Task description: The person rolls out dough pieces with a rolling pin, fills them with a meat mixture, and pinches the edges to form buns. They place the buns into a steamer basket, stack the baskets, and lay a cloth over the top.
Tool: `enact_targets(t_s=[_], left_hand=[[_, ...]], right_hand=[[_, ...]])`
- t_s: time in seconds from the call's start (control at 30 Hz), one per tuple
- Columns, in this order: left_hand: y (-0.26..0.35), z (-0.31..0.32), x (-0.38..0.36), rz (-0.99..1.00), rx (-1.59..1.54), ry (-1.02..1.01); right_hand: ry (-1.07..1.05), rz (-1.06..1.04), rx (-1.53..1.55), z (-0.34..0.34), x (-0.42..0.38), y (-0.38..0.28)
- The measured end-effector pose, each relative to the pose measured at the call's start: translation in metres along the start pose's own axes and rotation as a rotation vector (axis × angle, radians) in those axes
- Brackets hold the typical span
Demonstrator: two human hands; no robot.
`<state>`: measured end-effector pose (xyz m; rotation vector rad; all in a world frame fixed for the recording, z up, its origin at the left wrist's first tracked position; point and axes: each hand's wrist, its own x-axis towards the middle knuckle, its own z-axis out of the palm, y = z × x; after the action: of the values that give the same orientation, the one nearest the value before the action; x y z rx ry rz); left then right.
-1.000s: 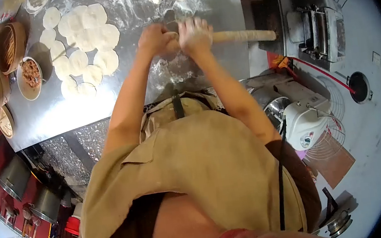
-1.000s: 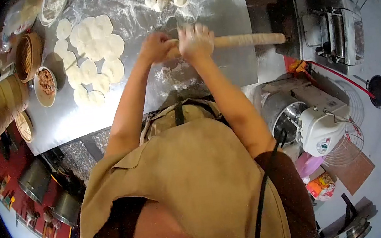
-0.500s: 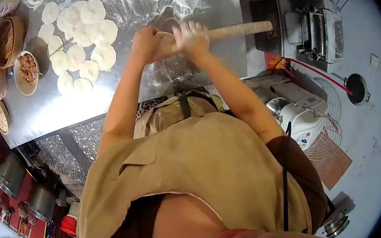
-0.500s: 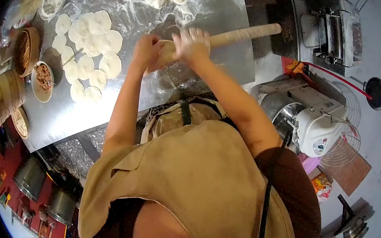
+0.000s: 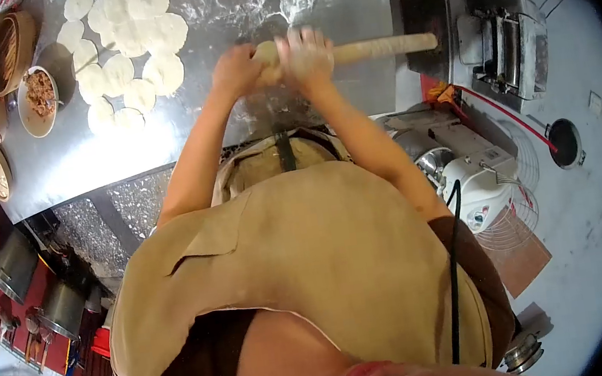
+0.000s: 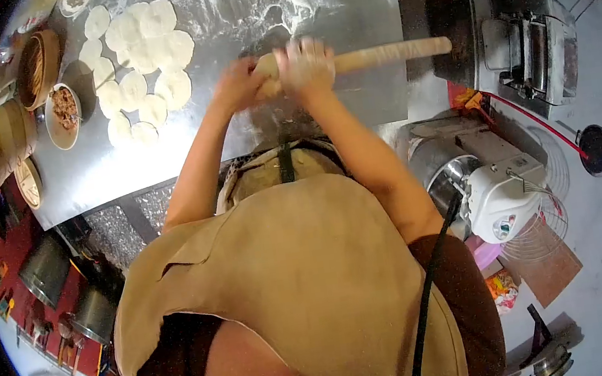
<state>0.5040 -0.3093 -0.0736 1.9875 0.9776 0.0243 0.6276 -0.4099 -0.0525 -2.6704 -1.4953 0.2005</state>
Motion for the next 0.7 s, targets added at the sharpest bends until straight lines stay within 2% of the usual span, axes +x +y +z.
enact_targets(t_s=[0.07,0.1,0.13,0.17,0.2,0.27,0.33,0.4,0.47,0.53,0.6,0.63,0.7], left_hand=[[0.014,-0.014,0.035,-0.089,0.206,-0.189],[0.019,-0.027,0.037,-0.080,0.226,-0.167],[0.012,-0.029,0.033,-0.078,0.231,-0.160],[0.003,-0.028,0.021,-0.088,0.102,-0.072],[-0.006,-0.027,0.008,-0.101,-0.030,0.015],[-0.011,-0.028,-0.008,-0.157,-0.025,-0.024],[-0.013,-0.020,-0.018,-0.111,0.021,-0.098],[-0.007,-0.028,0.011,-0.100,0.077,-0.107],[-0.023,-0.030,0.036,0.034,0.144,-0.131],[-0.025,-0.040,0.007,-0.045,0.036,-0.089],[-0.037,-0.034,-0.027,-0.224,-0.169,0.126],[-0.035,-0.033,-0.027,-0.233,-0.172,0.124],[-0.025,-0.030,-0.033,-0.233,-0.056,-0.043]], right_hand=[[0.317,-0.035,-0.018,0.019,0.050,-0.004],[0.323,-0.039,-0.017,0.013,0.048,-0.003],[0.262,-0.144,-0.013,0.002,0.042,-0.004],[0.194,-0.246,-0.009,-0.007,0.031,-0.004],[0.191,-0.249,-0.006,-0.005,0.008,0.000],[0.069,-0.148,0.046,0.011,-0.038,0.010],[0.101,-0.121,0.077,0.016,-0.025,0.004],[0.340,-0.173,0.003,0.013,0.030,-0.006],[0.363,-0.181,-0.001,0.009,0.041,-0.011],[0.385,-0.188,-0.001,0.007,0.028,-0.010],[0.194,-0.208,0.033,0.004,-0.031,0.002],[0.185,-0.211,0.034,0.007,-0.027,0.001],[0.244,-0.179,0.011,0.010,-0.018,-0.005]])
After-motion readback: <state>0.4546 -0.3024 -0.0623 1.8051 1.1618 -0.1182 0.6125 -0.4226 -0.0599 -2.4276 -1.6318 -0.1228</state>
